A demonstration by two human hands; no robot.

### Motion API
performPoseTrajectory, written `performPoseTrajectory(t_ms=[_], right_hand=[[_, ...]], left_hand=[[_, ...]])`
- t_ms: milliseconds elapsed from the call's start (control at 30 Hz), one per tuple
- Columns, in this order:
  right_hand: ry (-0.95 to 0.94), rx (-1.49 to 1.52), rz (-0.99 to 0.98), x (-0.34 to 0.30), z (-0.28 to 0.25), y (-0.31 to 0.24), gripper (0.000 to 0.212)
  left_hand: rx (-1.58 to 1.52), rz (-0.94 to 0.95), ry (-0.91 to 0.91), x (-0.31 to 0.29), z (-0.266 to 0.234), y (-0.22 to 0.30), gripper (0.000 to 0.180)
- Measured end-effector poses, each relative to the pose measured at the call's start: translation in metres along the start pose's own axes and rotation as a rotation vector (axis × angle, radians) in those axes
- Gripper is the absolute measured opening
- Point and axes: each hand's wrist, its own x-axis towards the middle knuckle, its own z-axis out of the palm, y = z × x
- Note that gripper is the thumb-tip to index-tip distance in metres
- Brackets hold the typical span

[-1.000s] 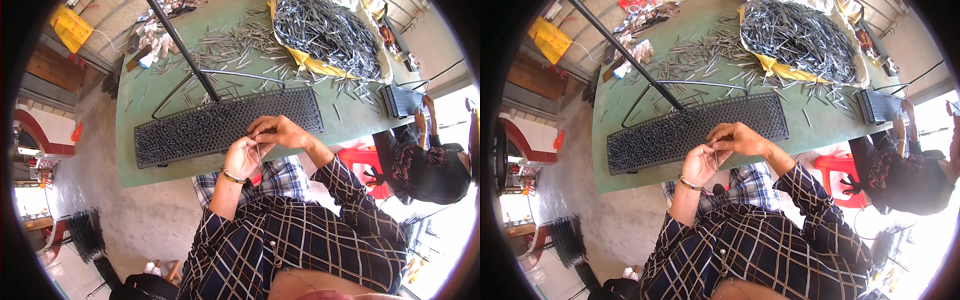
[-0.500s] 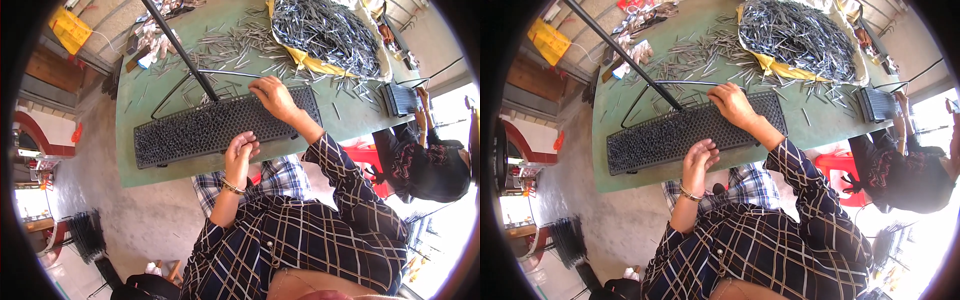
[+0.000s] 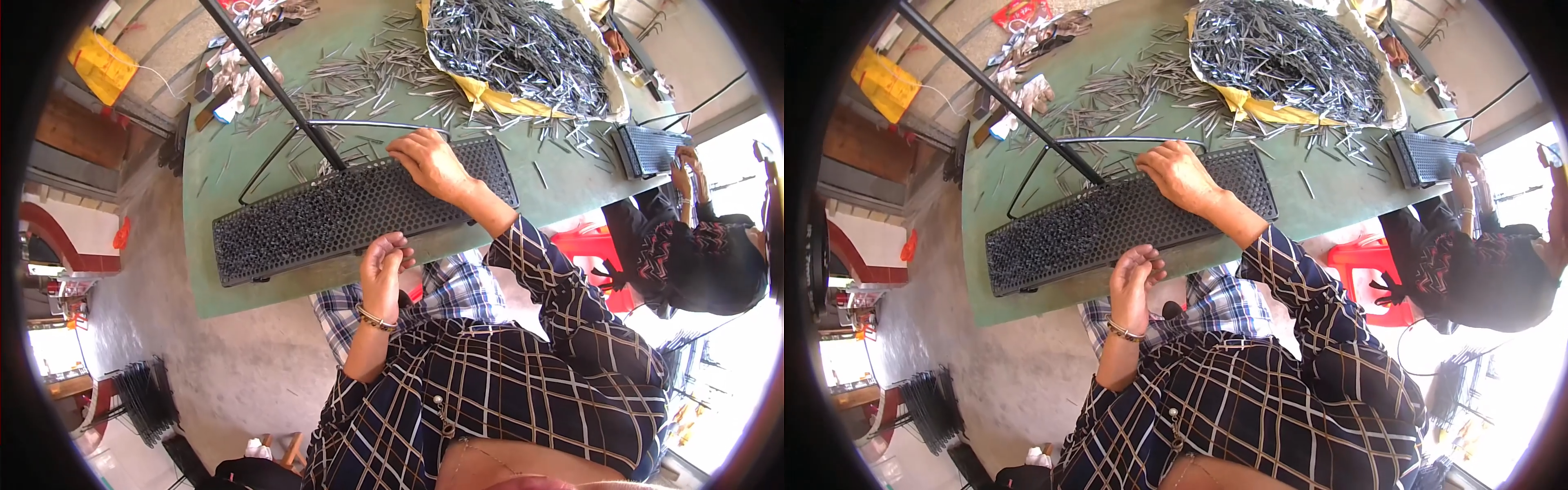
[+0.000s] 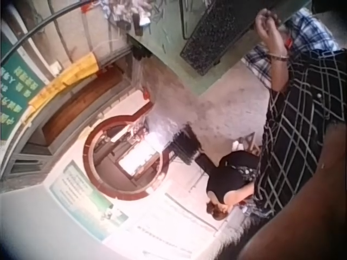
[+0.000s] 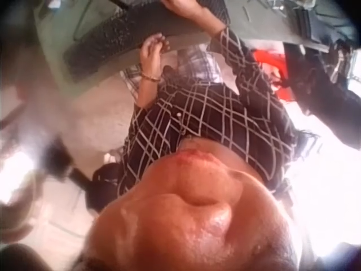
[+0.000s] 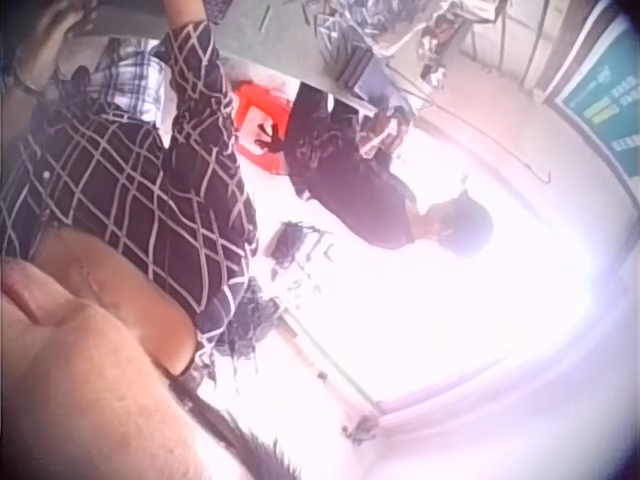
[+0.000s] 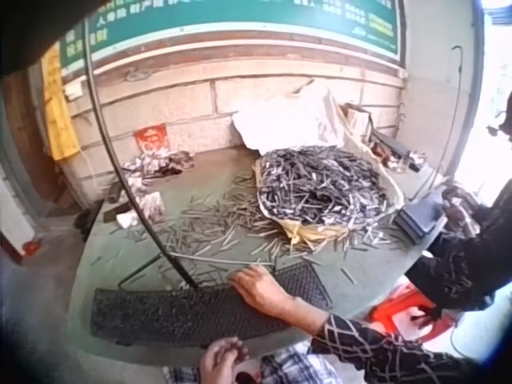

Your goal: The person inserts small metal pins into the holes of a perforated metal template by hand.

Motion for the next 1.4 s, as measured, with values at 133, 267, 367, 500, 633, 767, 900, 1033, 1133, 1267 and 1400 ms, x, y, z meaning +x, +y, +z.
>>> performPoseTrajectory(t_ms=[133, 267, 367, 500, 633, 767, 900, 1033, 1133, 1267, 1400], right_hand=[[-0.039, 0.000, -0.044, -0.006, 0.009, 0.003, 0.012], [-0.128, -0.080, -0.050, -0.019, 0.017, 0.008, 0.014], [-0.164, -0.083, -0.019, -0.022, 0.013, 0.003, 0.018], [-0.216, 0.271, 0.163, -0.001, -0.060, -0.006, 0.025], [0.340, 0.803, 0.320, 0.048, -0.160, 0.027, 0.054], [0.309, 0.390, 0.217, 0.052, -0.164, 0.034, 0.043], [-0.006, 0.148, 0.535, -0.077, -0.154, 0.044, 0.028], [0.273, 0.694, 0.905, -0.177, -0.115, 0.041, 0.025], [0.226, 0.599, 0.908, -0.201, -0.123, 0.044, 0.032], [0.383, 0.191, 0.943, -0.168, -0.208, 0.089, 0.056], [0.800, 0.239, 0.487, -0.134, -0.268, 0.091, 0.054]], left_hand=[[-0.005, 0.010, 0.008, -0.003, -0.002, -0.003, 0.023], [0.005, -0.007, -0.002, -0.007, 0.001, -0.006, 0.023], [0.050, -0.023, 0.011, -0.014, 0.000, -0.009, 0.022], [0.049, -0.012, -0.012, -0.015, 0.007, -0.016, 0.021], [0.113, -0.039, -0.026, -0.017, 0.017, -0.013, 0.020], [0.156, -0.011, 0.040, -0.026, 0.001, -0.008, 0.017], [0.247, -0.009, -0.084, -0.028, 0.022, -0.022, 0.015], [0.267, 0.018, -0.122, -0.024, 0.021, -0.038, 0.013], [0.316, 0.040, -0.140, -0.022, 0.025, -0.036, 0.014], [0.427, 0.061, -0.243, -0.013, 0.048, -0.027, 0.014], [0.462, 0.075, -0.300, -0.012, 0.066, -0.026, 0.015]])
